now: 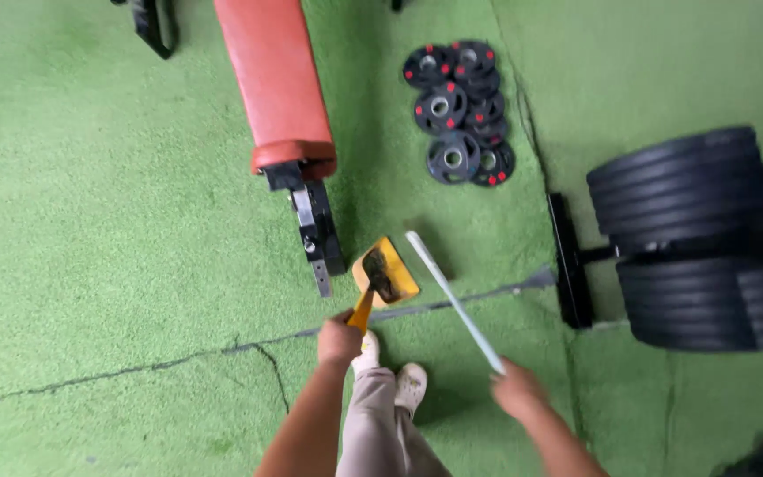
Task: The recorder is cleaning a gym machine with a spray and cloth, then sweeping the floor with a broom and dustpan.
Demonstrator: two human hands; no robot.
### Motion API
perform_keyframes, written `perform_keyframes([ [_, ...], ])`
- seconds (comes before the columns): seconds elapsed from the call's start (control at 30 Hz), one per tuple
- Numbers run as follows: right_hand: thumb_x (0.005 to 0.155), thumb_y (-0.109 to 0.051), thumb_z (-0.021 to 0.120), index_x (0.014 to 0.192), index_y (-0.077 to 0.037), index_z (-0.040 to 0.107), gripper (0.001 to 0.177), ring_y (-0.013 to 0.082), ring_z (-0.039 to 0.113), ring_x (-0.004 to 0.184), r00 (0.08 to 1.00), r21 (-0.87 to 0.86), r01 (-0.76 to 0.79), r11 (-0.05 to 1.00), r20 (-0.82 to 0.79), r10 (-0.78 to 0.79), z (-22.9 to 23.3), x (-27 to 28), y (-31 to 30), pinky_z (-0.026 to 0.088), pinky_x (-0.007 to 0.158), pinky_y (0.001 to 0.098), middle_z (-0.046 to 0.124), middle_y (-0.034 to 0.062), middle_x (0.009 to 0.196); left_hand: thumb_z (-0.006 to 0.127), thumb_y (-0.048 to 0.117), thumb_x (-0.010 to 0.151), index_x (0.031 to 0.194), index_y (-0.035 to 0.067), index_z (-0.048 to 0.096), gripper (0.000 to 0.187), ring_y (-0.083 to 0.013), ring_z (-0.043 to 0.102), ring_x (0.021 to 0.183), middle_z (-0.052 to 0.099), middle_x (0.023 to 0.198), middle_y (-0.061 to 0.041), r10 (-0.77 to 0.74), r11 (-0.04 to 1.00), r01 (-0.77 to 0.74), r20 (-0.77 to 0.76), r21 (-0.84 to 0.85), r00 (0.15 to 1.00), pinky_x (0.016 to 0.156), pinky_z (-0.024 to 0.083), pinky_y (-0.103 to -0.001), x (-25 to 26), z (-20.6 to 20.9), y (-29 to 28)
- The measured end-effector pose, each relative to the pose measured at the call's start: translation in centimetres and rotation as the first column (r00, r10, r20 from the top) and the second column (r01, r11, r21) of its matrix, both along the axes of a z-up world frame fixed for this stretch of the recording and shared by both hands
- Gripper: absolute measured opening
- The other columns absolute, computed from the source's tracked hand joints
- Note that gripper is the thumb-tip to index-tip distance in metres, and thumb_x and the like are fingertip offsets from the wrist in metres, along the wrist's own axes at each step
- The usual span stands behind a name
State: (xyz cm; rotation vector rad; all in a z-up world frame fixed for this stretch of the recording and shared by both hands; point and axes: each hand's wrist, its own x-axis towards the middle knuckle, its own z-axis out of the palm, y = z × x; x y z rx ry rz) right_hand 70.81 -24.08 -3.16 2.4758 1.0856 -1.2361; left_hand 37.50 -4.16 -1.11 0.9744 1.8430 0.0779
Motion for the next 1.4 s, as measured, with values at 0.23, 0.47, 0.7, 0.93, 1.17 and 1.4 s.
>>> perform_keyframes([
  [0.23,0.094,-0.037,0.065,0.131,-0.018,0.069,0.042,0.0284,0.074,0.097,0.997,0.040,0.079,0.996,0.009,-0.079,6.0,10.1,-0.8,0.058,0.087,0.0404,0.078,0.0122,0.108,0.059,0.012,0.084,0.135,0.019,0.069,0.053,-0.0334,0.075,0.077,0.078,0.098,-0.020,-0.033,0.989,0.020,0.086,0.145,0.996,0.065,0.061,-0.041,-1.8,-3.2,-3.2],
  [0.47,0.092,-0.037,0.067,0.137,-0.020,0.067,0.048,0.0294,0.077,0.094,0.993,0.147,0.078,0.986,0.075,-0.090,8.7,8.2,6.8,0.059,0.087,0.0396,0.081,0.0130,0.105,0.052,0.004,0.086,0.144,0.019,0.062,0.061,-0.0199,0.068,0.062,0.075,0.090,-0.012,0.398,0.917,-0.377,0.330,-0.128,0.856,0.052,0.060,-0.039,-2.2,-1.1,-2.6],
  [0.7,0.092,-0.039,0.066,0.143,-0.021,0.060,0.055,0.0341,0.073,0.110,0.984,0.204,-0.089,0.975,0.167,0.055,11.7,11.3,18.0,0.057,0.094,0.0421,0.074,0.0152,0.122,0.054,0.009,0.088,0.143,0.020,0.062,0.056,-0.0213,0.069,0.054,0.078,0.082,-0.014,0.331,0.939,-0.344,0.254,0.009,0.909,0.053,0.057,-0.035,1.5,-2.8,-1.0],
  [0.93,0.093,-0.041,0.064,0.146,-0.025,0.059,0.055,0.0375,0.069,0.117,0.935,0.149,-0.305,0.941,0.235,0.266,11.8,17.0,36.4,0.055,0.100,0.0457,0.072,0.0163,0.127,0.051,0.007,0.087,0.144,0.021,0.061,0.059,-0.0293,0.071,0.059,0.079,0.089,-0.021,0.513,0.858,-0.498,0.217,-0.126,0.830,0.059,0.059,-0.042,6.9,1.6,5.8],
  [1.17,0.095,-0.040,0.064,0.142,-0.029,0.064,0.049,0.0378,0.071,0.110,0.850,0.100,-0.479,0.872,0.301,0.432,10.2,21.5,54.7,0.055,0.097,0.0494,0.074,0.0150,0.122,0.062,0.016,0.083,0.134,0.019,0.068,0.052,-0.0349,0.074,0.101,0.075,0.109,-0.022,0.464,0.885,-0.464,-0.015,0.032,0.886,0.091,0.057,-0.044,14.1,1.0,12.1],
  [1.4,0.102,-0.034,0.060,0.130,-0.016,0.069,0.035,0.0339,0.077,0.099,0.756,-0.088,-0.600,0.795,0.262,0.600,1.6,16.9,53.6,0.062,0.086,0.0476,0.077,0.0156,0.110,0.068,0.019,0.082,0.131,0.023,0.071,0.050,-0.0364,0.072,0.103,0.074,0.109,-0.023,0.489,0.871,-0.492,-0.112,-0.004,0.865,0.093,0.056,-0.045,17.0,1.9,17.5],
])
